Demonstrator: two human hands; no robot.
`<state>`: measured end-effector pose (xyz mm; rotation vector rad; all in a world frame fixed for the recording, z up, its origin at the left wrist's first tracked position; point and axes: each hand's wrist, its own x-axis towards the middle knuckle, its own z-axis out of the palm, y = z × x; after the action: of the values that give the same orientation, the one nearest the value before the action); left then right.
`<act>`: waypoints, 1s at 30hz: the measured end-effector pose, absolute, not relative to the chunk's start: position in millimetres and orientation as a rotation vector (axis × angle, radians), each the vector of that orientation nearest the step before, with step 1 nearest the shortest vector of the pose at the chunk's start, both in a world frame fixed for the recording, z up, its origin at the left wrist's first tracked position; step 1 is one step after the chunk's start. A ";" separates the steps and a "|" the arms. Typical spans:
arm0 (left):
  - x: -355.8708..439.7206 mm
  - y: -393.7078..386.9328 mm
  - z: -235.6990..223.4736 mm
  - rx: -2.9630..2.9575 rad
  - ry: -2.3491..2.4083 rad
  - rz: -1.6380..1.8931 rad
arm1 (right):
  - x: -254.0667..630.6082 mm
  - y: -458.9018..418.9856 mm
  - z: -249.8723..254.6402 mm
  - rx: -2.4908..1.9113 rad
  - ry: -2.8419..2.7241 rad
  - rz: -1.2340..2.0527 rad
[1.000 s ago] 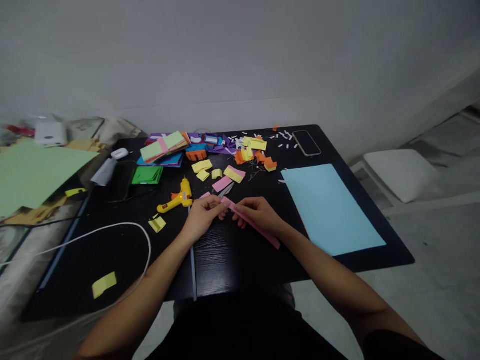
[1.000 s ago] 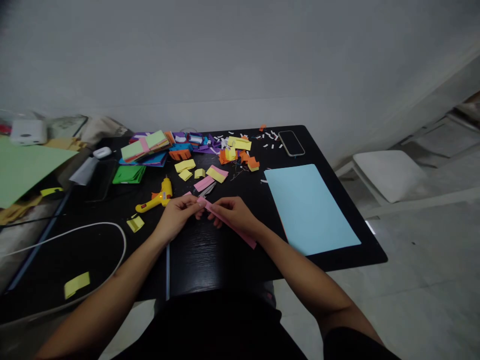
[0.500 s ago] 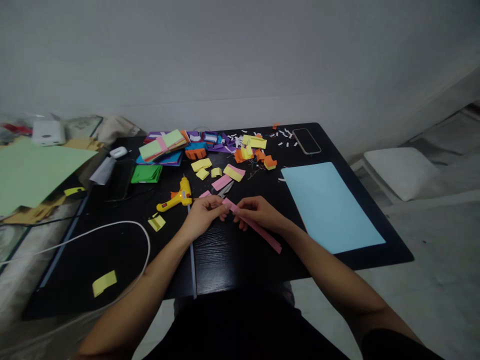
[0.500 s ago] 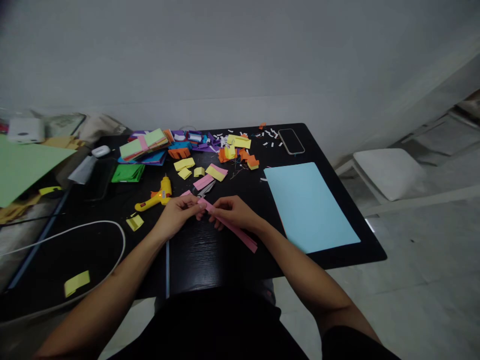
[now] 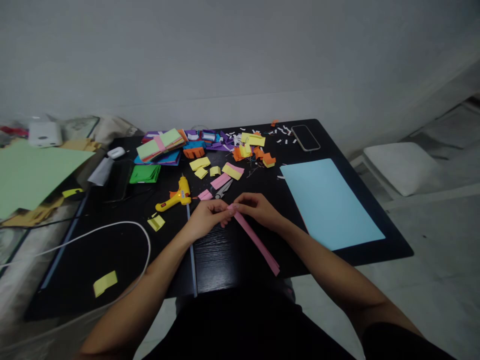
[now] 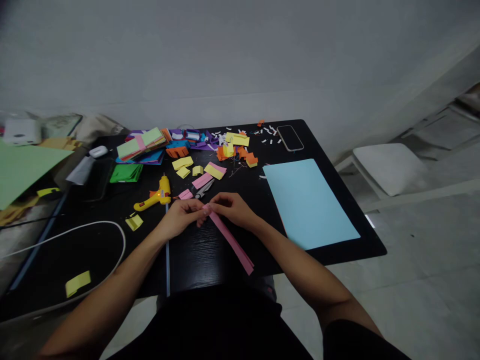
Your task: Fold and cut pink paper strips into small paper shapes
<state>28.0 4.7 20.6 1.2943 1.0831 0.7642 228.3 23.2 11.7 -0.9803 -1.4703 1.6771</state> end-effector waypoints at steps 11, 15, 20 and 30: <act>30.5 2.7 21.1 1.343 1.109 0.790 | 224.4 22.0 4.3 -0.996 -1.467 1.613; 31.0 1.7 18.2 1.373 1.118 0.780 | 224.4 22.0 5.9 -1.016 -1.501 1.629; 28.5 1.4 15.1 1.421 1.140 0.806 | 225.8 22.6 8.8 -1.032 -1.494 1.640; 24.0 2.2 13.7 1.767 1.165 1.073 | 225.0 20.5 13.4 -1.066 -1.436 1.641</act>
<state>24.0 2.2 13.7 1.7670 1.1650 1.0726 225.0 20.5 13.4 -1.0659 -1.4355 1.6406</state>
